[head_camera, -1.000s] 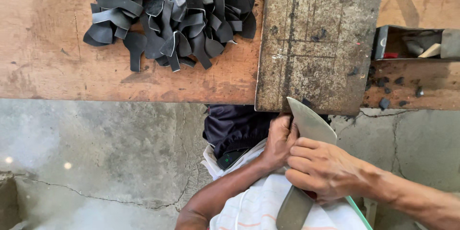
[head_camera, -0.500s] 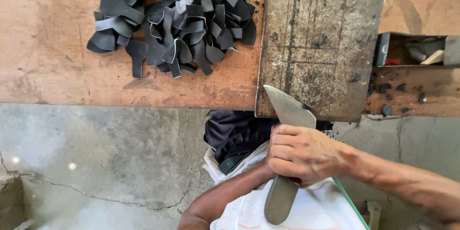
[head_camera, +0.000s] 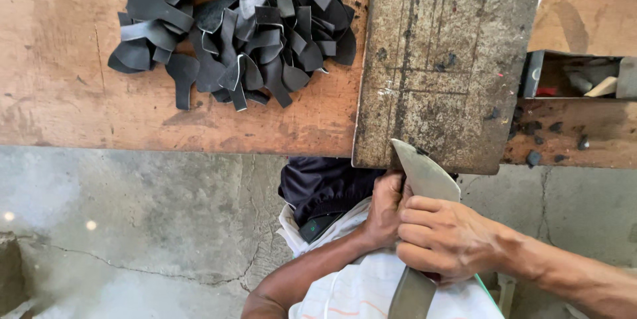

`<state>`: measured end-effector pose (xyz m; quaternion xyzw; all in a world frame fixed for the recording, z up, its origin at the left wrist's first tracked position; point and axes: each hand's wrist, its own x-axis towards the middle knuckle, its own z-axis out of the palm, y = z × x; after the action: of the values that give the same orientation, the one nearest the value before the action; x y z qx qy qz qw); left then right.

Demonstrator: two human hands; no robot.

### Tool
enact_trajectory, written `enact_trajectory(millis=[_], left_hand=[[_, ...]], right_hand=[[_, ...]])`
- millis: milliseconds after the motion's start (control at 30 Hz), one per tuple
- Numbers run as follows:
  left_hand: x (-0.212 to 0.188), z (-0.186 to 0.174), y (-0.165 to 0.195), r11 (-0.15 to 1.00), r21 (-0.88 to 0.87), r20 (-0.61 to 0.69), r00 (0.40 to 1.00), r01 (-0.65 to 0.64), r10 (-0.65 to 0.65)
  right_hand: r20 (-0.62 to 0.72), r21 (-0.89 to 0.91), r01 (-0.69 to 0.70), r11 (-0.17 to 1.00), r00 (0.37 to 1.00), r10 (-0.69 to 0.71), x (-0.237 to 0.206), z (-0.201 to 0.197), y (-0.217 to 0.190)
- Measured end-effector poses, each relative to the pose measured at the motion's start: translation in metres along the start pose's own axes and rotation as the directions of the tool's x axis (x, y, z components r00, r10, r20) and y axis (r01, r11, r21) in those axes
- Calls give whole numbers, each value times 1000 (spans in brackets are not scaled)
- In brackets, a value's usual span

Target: The person trims small black rubber pieces using a curved knife on a wooden workbench. They repeatedly pick up pieces, hold them against a wooden block, and shave off edges, then place the trimmed pieces into a small metal box.

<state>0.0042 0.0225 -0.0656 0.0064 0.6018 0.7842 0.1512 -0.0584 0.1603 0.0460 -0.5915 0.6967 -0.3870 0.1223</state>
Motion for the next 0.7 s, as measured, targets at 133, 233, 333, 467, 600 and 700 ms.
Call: enact_trajectory(millis=[133,233,333,467,600,700], left_hand=[[-4,0,-5,992,-114,52,998,47,-41],[-9,1,-7,993,-116,52,999,-7,13],[-14,3,-12,994,-106,51,998,-24,29],[-14,6,-20,996,-60,-21,997,-72,71],[-5,9,-25,1000,-2,-100,995,-25,24],[0,11,-23,999,13,-89,995,42,-41]], right_hand=[[-64,3,56,998,996,-56,16,4,11],[3,-115,58,992,998,-58,30,11,28],[-109,-134,57,989,991,-72,40,7,40],[-208,-122,55,991,975,-80,35,-3,17],[-172,-93,-22,995,985,6,6,0,-27],[-124,-46,-70,996,990,64,-12,7,-38]])
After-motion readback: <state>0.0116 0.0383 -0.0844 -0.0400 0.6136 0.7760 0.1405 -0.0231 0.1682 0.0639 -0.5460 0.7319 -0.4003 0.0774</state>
